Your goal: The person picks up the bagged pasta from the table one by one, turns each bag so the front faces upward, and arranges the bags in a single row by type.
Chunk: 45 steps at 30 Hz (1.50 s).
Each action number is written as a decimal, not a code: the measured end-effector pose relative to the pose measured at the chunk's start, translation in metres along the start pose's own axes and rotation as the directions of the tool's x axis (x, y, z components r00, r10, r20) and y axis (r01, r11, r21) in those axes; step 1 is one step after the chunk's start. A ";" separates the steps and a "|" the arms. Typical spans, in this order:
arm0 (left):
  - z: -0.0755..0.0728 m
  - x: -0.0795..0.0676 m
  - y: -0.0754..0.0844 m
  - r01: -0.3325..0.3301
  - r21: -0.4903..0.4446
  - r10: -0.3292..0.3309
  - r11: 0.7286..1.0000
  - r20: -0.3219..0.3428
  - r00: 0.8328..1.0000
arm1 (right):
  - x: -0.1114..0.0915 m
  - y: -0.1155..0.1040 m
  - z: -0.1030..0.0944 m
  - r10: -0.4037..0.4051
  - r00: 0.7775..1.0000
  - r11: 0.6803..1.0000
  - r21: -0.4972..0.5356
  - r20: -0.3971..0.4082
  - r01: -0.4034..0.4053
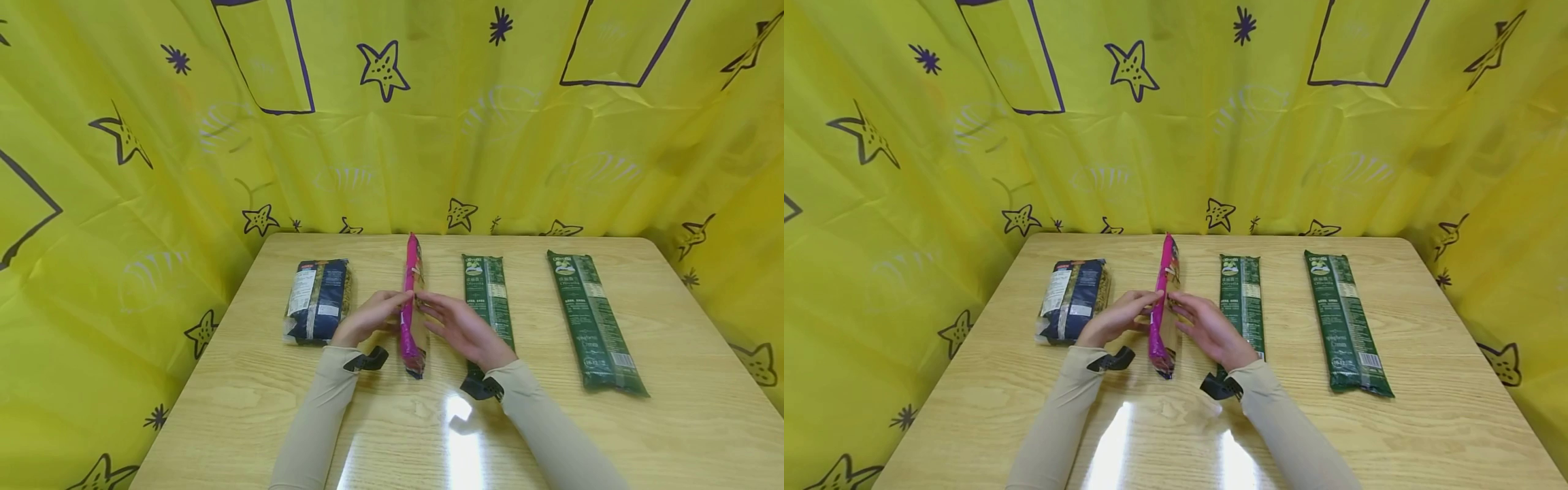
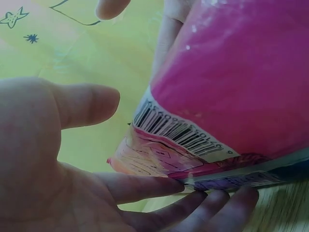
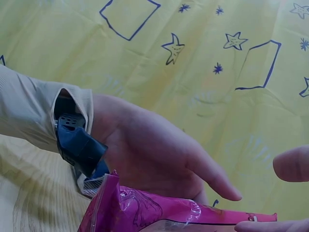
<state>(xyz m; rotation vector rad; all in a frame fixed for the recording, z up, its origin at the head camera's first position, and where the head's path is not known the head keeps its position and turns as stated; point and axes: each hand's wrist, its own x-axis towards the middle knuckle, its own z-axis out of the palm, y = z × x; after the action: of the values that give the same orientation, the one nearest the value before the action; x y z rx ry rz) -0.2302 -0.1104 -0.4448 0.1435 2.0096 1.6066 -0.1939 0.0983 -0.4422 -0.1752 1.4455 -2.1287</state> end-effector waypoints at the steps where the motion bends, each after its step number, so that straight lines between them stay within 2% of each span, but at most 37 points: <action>1: 0.000 0.000 0.000 0.000 0.006 0.000 1.000 -0.003 1.000 | 0.000 0.001 0.000 0.000 1.000 1.000 -0.001 -0.002 0.000; 12: -0.001 0.000 -0.001 0.040 0.066 -0.036 0.997 -0.061 0.997 | 0.002 0.004 -0.001 0.021 1.000 1.000 -0.019 0.010 -0.021; 20: -0.002 0.000 -0.001 0.045 0.060 -0.041 0.997 -0.064 0.997 | 0.003 0.004 -0.001 0.022 1.000 0.999 -0.026 -0.007 -0.022; 25: -0.002 0.001 -0.001 0.045 0.051 -0.041 0.998 -0.068 0.997 | 0.003 0.003 -0.002 0.034 0.998 0.999 -0.040 -0.046 -0.036; 32: -0.004 0.003 -0.003 0.042 0.055 -0.038 0.998 -0.078 0.996 | 0.005 0.004 -0.003 0.075 0.990 0.997 0.003 -0.120 -0.075; 38: -0.005 0.003 -0.003 0.047 0.058 -0.042 0.997 -0.082 0.996 | 0.005 0.005 -0.003 0.115 0.988 0.993 0.046 -0.104 -0.111; 45: -0.006 0.002 -0.003 0.041 0.058 -0.036 0.997 -0.076 0.996 | 0.005 0.007 -0.005 0.135 0.988 0.991 0.034 -0.080 -0.132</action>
<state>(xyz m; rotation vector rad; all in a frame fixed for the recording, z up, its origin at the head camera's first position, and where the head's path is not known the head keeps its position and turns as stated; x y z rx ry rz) -0.2336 -0.1160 -0.4476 0.0669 2.1056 1.5504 -0.1977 0.0980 -0.4516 0.0197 1.4299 -2.0676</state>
